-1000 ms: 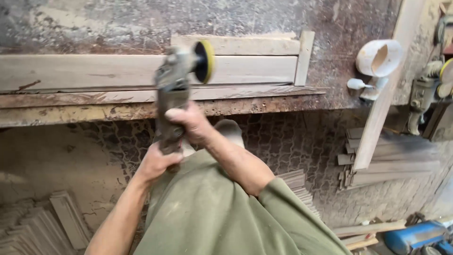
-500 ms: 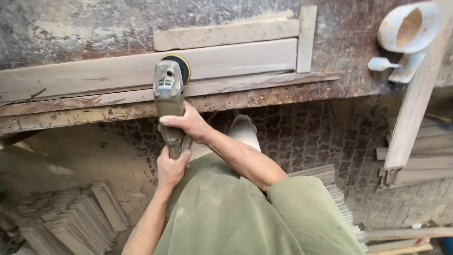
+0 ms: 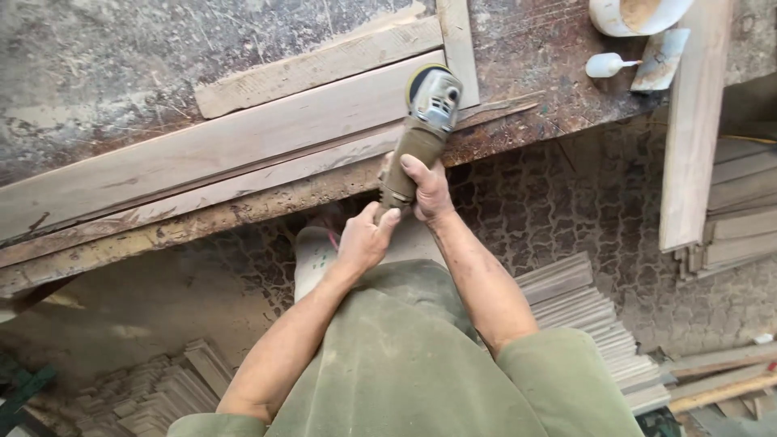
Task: The recorder is finishing wooden boards by applying glue or filler and sanding them with a power sander.
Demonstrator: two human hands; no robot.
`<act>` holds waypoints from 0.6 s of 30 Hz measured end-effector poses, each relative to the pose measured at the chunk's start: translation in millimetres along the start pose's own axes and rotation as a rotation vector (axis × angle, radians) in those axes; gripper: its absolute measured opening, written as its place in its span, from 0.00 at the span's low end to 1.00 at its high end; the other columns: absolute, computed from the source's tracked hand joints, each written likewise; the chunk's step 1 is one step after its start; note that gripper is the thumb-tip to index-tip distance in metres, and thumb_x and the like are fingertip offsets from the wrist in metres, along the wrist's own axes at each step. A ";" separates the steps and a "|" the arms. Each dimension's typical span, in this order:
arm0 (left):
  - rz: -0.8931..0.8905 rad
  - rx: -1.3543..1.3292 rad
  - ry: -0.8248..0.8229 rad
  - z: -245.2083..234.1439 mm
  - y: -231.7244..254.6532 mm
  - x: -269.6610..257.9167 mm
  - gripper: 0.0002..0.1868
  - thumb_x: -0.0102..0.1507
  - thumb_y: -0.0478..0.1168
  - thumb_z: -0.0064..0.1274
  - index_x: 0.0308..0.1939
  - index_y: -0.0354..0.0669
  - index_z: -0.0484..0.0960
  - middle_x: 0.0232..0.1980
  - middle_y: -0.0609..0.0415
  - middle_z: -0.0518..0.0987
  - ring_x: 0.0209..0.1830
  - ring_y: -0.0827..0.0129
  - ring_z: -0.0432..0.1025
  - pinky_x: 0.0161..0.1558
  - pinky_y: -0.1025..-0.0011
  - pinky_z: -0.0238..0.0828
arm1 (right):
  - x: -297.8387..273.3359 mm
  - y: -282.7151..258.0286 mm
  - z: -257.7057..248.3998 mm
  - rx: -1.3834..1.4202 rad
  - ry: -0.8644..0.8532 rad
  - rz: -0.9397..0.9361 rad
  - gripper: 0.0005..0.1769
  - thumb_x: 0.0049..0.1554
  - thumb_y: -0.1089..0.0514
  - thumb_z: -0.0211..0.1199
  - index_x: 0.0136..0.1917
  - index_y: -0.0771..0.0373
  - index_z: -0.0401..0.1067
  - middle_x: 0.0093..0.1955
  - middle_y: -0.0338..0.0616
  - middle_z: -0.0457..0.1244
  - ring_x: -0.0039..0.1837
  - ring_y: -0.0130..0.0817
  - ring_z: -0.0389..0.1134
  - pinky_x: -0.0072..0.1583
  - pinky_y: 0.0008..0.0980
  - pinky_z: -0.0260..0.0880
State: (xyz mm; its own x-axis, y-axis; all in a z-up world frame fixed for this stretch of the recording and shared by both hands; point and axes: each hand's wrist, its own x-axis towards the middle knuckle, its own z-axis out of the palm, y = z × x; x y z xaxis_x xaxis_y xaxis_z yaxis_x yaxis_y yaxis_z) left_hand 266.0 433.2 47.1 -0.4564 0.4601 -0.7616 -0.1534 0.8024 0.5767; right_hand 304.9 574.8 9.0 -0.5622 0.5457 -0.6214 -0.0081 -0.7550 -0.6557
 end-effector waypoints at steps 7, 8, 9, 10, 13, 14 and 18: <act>-0.067 -0.068 0.187 -9.0 -66.8 -35.5 0.27 0.65 0.65 0.45 0.46 0.47 0.81 0.30 0.36 0.81 0.44 0.37 0.78 0.45 0.43 0.73 | -30.0 53.0 40.9 -0.328 -0.140 -0.027 0.33 0.49 0.54 0.80 0.61 0.67 0.67 0.52 0.56 0.68 0.54 0.40 0.69 0.56 0.48 0.75; -0.065 -0.062 0.185 -14.7 -63.3 -43.6 0.27 0.65 0.65 0.45 0.46 0.47 0.81 0.30 0.36 0.81 0.44 0.37 0.78 0.45 0.43 0.73 | -32.8 58.3 46.5 -0.323 -0.136 -0.030 0.33 0.49 0.54 0.80 0.61 0.67 0.67 0.52 0.56 0.68 0.54 0.40 0.69 0.56 0.48 0.75; -0.077 -0.091 0.201 -21.0 -60.0 -52.2 0.26 0.67 0.65 0.42 0.36 0.48 0.79 0.22 0.45 0.79 0.35 0.47 0.79 0.42 0.51 0.74 | -35.9 63.6 52.9 -0.289 -0.153 0.030 0.35 0.46 0.53 0.81 0.62 0.64 0.68 0.51 0.52 0.68 0.54 0.38 0.70 0.56 0.45 0.76; -0.083 -0.125 0.213 -25.9 -56.4 -57.9 0.28 0.68 0.65 0.38 0.27 0.49 0.76 0.14 0.54 0.76 0.25 0.56 0.79 0.38 0.59 0.76 | -36.8 67.7 57.8 -0.261 -0.167 0.083 0.38 0.44 0.52 0.83 0.63 0.60 0.69 0.50 0.47 0.69 0.53 0.35 0.70 0.55 0.41 0.76; -0.029 -0.163 0.252 -3.0 -84.9 -40.7 0.22 0.68 0.58 0.44 0.36 0.43 0.78 0.17 0.39 0.77 0.23 0.53 0.80 0.29 0.57 0.78 | -27.9 65.6 50.2 -0.341 -0.126 0.064 0.38 0.44 0.51 0.83 0.62 0.62 0.68 0.51 0.54 0.69 0.53 0.41 0.72 0.56 0.46 0.76; -0.039 -0.175 0.278 -1.0 -63.6 -34.6 0.22 0.68 0.58 0.44 0.36 0.43 0.78 0.17 0.39 0.77 0.23 0.53 0.80 0.29 0.57 0.78 | -20.1 63.4 21.5 -0.348 -0.153 0.074 0.38 0.44 0.51 0.83 0.62 0.62 0.68 0.51 0.54 0.69 0.53 0.41 0.72 0.56 0.46 0.76; -0.081 -0.029 0.009 -2.4 -13.3 -19.8 0.29 0.64 0.66 0.48 0.50 0.45 0.81 0.46 0.35 0.84 0.55 0.38 0.76 0.56 0.45 0.74 | -6.0 42.6 -30.6 -0.319 -0.016 0.040 0.24 0.54 0.56 0.72 0.60 0.65 0.71 0.50 0.54 0.70 0.51 0.43 0.74 0.54 0.49 0.78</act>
State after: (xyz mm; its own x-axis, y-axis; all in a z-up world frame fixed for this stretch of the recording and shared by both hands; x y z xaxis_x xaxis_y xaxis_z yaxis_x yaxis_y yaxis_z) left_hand 275.0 412.6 55.2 -0.4494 0.3908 -0.8033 -0.2153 0.8253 0.5220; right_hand 333.3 550.5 -28.3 -0.5699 0.5105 -0.6439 0.2726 -0.6218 -0.7342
